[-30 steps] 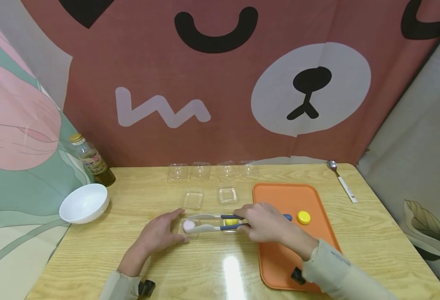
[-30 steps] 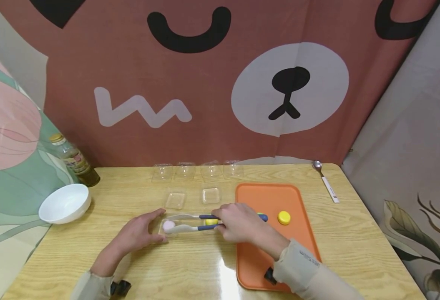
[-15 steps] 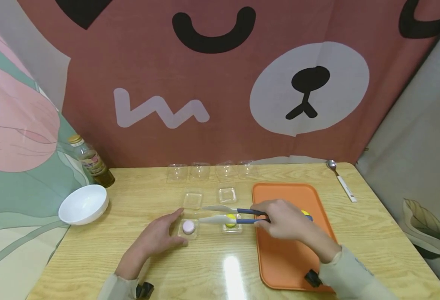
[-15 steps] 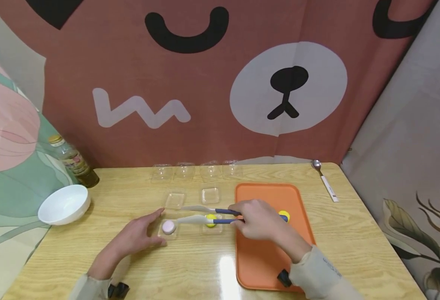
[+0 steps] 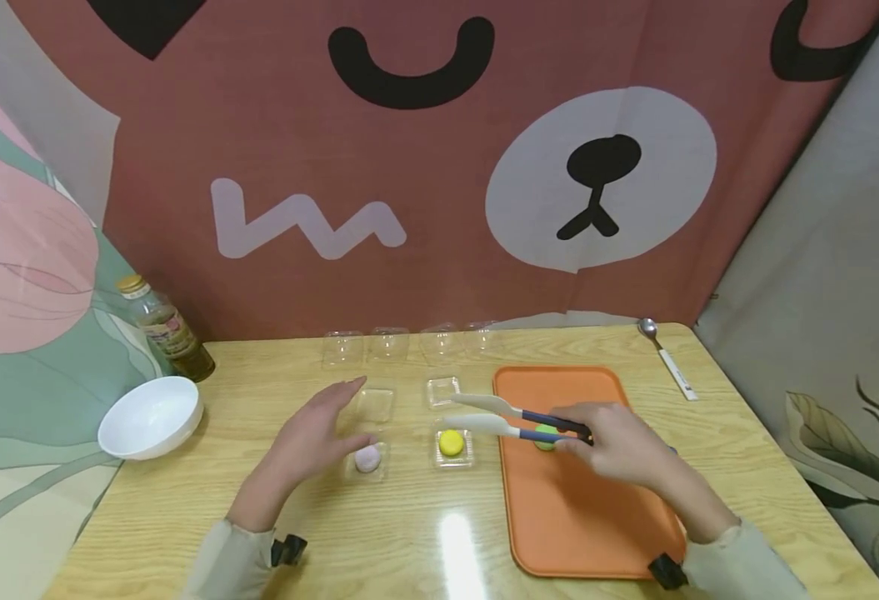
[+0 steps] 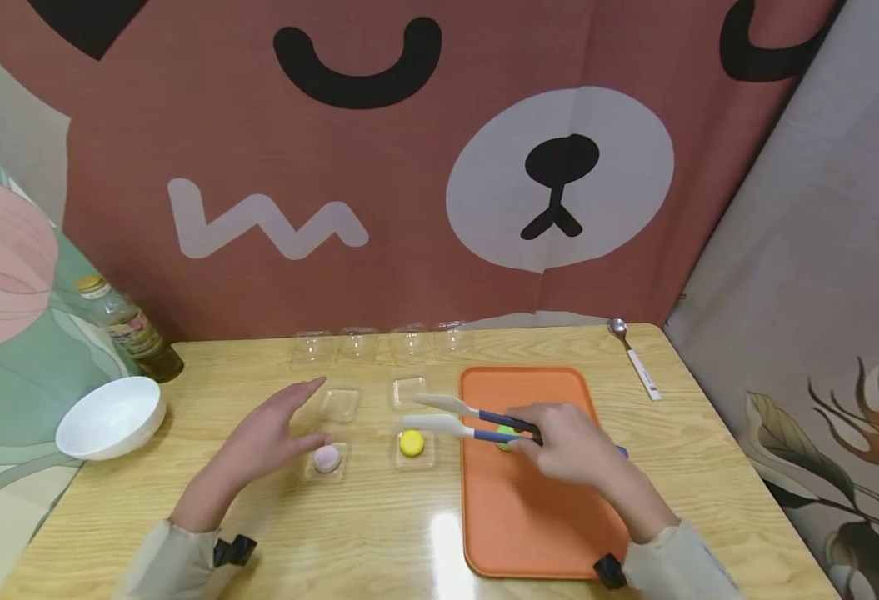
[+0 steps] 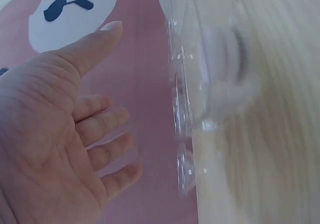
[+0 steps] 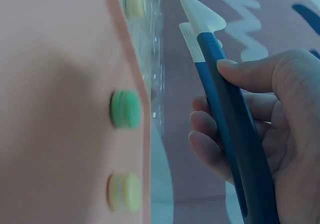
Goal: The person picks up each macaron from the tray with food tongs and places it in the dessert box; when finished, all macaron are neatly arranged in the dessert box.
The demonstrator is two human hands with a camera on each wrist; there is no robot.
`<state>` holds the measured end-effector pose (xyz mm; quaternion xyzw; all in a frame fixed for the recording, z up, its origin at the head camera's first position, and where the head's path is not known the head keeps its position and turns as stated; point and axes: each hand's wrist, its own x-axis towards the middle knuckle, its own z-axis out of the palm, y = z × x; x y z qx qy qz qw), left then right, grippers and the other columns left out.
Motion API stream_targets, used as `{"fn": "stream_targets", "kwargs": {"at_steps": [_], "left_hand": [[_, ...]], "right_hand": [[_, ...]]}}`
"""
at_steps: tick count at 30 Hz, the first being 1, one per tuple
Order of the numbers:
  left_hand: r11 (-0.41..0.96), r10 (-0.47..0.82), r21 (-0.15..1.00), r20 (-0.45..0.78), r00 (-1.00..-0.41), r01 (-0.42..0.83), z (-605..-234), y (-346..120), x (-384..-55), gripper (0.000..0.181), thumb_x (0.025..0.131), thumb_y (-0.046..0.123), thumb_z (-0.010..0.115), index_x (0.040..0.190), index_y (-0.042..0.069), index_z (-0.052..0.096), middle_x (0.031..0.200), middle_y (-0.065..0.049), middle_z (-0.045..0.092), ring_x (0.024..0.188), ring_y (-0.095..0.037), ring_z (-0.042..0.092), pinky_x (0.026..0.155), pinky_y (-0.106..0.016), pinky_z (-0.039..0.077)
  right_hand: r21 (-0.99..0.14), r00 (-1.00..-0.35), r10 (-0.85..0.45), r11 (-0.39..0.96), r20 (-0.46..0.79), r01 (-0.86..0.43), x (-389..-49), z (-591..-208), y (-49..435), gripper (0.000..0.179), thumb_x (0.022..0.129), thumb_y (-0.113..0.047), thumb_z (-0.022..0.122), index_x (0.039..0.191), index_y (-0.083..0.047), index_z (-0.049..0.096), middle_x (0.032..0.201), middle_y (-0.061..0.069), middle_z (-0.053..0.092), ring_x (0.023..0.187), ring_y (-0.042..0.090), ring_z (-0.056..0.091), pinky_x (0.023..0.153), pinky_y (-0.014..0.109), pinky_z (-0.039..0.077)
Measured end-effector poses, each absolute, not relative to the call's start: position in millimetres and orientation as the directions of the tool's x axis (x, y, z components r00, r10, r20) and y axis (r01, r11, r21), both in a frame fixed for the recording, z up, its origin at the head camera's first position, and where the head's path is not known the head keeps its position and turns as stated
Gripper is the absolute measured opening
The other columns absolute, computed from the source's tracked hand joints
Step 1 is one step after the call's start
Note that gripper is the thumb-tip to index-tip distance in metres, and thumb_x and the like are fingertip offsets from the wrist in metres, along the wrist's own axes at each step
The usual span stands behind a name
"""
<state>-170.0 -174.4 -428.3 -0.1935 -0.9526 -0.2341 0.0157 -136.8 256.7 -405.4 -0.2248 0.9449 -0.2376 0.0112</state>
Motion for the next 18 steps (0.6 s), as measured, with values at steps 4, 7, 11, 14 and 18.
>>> {"fn": "stream_targets", "kwargs": {"at_steps": [4,7,11,14,18], "left_hand": [[0.824,0.373,0.419,0.107,-0.922,0.382,-424,-157,-185,0.090,0.085,0.050,0.079,0.158,0.017,0.038,0.153,-0.014,0.052,0.146,-0.038,0.042,0.116,-0.060,0.039],[0.830,0.373,0.413,0.089,-0.924,0.375,-421,-146,-195,0.091,0.084,0.053,0.078,0.158,0.019,0.037,0.152,-0.012,0.053,0.147,-0.038,0.040,0.118,-0.059,0.037],[0.831,0.386,0.410,0.059,-0.920,0.375,-419,-134,-206,0.092,0.084,0.055,0.077,0.158,0.019,0.037,0.151,-0.010,0.054,0.148,-0.038,0.040,0.120,-0.057,0.034],[0.839,0.390,0.397,0.035,-0.920,0.371,-420,-128,-213,0.092,0.084,0.056,0.077,0.159,0.019,0.036,0.151,-0.011,0.054,0.147,-0.038,0.040,0.121,-0.057,0.033],[0.853,0.392,0.369,0.012,-0.920,0.369,-423,-121,-222,0.092,0.085,0.057,0.075,0.159,0.019,0.037,0.151,-0.011,0.054,0.146,-0.037,0.042,0.120,-0.056,0.035]], "right_hand": [[-0.461,-0.927,-0.365,0.809,0.091,-0.364,-131,-408,275,0.035,0.090,-0.023,0.077,0.123,-0.012,0.073,0.078,-0.011,0.063,0.056,0.001,0.040,0.048,0.021,0.035],[-0.461,-0.943,-0.321,0.825,0.091,-0.326,-127,-408,288,0.035,0.090,-0.023,0.078,0.122,-0.013,0.073,0.071,-0.012,0.057,0.056,0.001,0.040,0.048,0.021,0.035],[-0.438,-0.950,-0.294,0.844,0.104,-0.309,-120,-408,304,0.036,0.089,-0.024,0.078,0.123,-0.012,0.073,0.080,-0.011,0.063,0.060,0.001,0.042,0.052,0.021,0.035],[-0.415,-0.951,-0.284,0.856,0.120,-0.308,-116,-411,313,0.036,0.087,-0.022,0.079,0.121,-0.012,0.074,0.080,-0.011,0.063,0.060,0.000,0.041,0.051,0.020,0.035],[-0.403,-0.953,-0.276,0.863,0.125,-0.303,-109,-419,323,0.034,0.088,-0.022,0.079,0.120,-0.011,0.075,0.073,-0.013,0.057,0.057,-0.002,0.039,0.050,0.019,0.035]]}}
